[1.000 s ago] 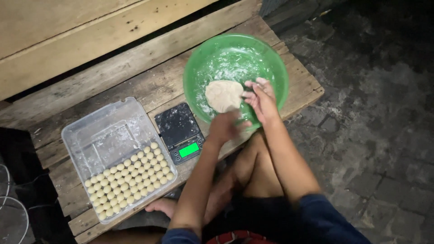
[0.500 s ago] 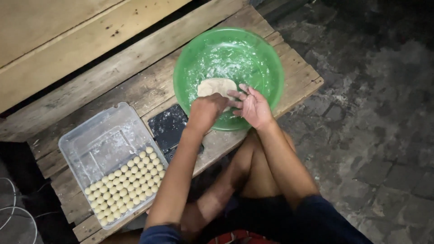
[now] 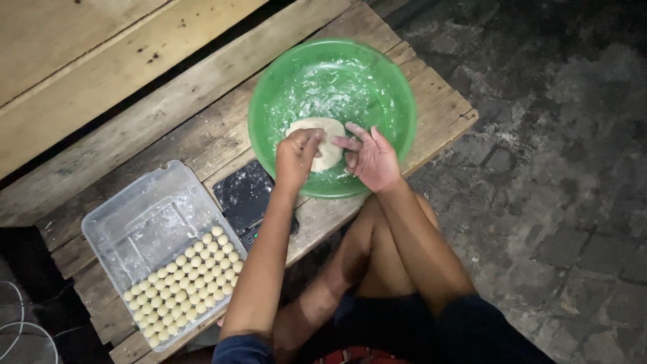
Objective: Kneading a lump of dough in a green plastic bowl on a wooden surface.
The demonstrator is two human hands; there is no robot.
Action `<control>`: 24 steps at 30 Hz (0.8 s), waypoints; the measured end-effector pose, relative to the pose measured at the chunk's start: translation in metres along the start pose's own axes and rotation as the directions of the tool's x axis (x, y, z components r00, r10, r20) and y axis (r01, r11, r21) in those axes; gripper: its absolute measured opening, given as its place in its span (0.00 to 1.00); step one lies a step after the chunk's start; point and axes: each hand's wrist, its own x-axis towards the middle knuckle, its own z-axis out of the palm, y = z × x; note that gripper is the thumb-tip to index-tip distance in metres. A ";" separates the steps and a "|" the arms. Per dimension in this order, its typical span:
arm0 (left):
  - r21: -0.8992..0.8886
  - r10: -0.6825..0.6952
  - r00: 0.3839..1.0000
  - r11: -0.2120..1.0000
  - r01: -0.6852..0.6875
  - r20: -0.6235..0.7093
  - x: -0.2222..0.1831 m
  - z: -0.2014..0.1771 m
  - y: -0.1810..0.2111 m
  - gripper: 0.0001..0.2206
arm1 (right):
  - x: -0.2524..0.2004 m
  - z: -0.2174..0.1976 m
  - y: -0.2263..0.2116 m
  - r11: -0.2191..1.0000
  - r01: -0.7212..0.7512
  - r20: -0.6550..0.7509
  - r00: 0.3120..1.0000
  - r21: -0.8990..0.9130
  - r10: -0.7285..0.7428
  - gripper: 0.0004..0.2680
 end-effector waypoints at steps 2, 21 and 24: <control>-0.095 0.069 0.997 0.993 -0.064 0.045 -0.003 -0.002 0.009 0.06 | 0.002 0.005 -0.001 1.000 0.015 -0.023 1.000 -0.002 -0.015 0.23; 0.778 0.366 0.852 0.376 -0.503 0.374 -0.009 0.011 -0.065 0.04 | -0.007 0.060 0.001 0.328 -0.099 -0.306 0.677 -0.939 -0.669 0.11; 0.784 0.430 0.867 0.436 -0.442 0.250 -0.020 0.009 -0.074 0.03 | 0.010 0.047 0.005 -0.314 -0.180 0.024 0.835 -0.932 -0.550 0.16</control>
